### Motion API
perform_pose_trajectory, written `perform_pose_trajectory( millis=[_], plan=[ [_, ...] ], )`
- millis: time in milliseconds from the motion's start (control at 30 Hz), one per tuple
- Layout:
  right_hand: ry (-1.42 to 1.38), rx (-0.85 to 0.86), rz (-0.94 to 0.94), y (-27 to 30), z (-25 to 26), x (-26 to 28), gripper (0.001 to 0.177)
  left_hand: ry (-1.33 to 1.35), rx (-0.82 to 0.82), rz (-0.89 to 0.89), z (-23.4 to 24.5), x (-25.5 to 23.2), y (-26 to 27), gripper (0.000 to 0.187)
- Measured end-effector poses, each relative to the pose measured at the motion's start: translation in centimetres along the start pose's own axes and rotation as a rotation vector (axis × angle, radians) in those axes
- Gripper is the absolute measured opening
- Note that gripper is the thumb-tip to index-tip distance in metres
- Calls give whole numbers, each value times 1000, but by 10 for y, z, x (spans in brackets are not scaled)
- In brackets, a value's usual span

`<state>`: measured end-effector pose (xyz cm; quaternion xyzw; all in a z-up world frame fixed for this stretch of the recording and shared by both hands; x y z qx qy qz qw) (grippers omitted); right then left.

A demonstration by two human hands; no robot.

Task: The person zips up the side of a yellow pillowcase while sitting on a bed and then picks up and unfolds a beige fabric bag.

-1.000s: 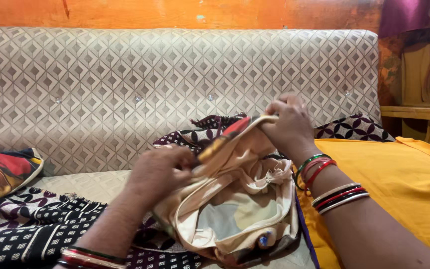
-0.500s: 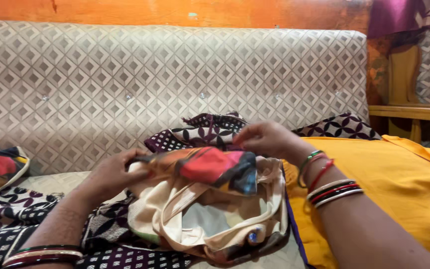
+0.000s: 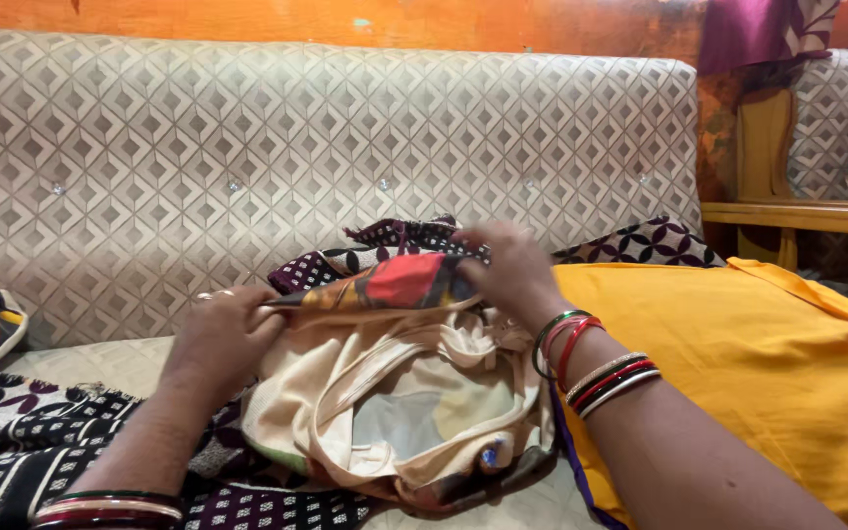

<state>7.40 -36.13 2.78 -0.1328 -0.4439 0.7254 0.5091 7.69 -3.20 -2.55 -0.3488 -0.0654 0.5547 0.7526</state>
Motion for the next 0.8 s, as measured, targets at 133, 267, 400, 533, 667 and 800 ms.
perform_pose_trajectory(
  millis=[133,267,400,533,667,800],
  plan=[
    [22,47,-244,4,1,-8,21,-43,-14,-49,-8,-6,6,34],
    [-507,488,-432,18,-45,-12,31,-48,76,91,-9,4,8,31],
    [-8,174,-274,9,-38,-38,30,129,71,61,-12,4,7,33],
    [-60,-103,-211,-6,-15,-44,23,292,146,-29,-24,1,7,33],
    [-238,655,-406,27,-47,-19,30,164,122,-36,-28,7,5,32],
    [71,545,2,26,-51,9,36,130,152,47,-28,6,4,32]
  ],
)
Point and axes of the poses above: each hand's wrist, its own y-axis away from the middle knuckle, its own z-axis out of the back of the hand, x = y × z, the point moved 6 cm from there along -y, towards the middle knuckle, and after that the axes turned 4 degrees about -z, right-handed, at the moved point
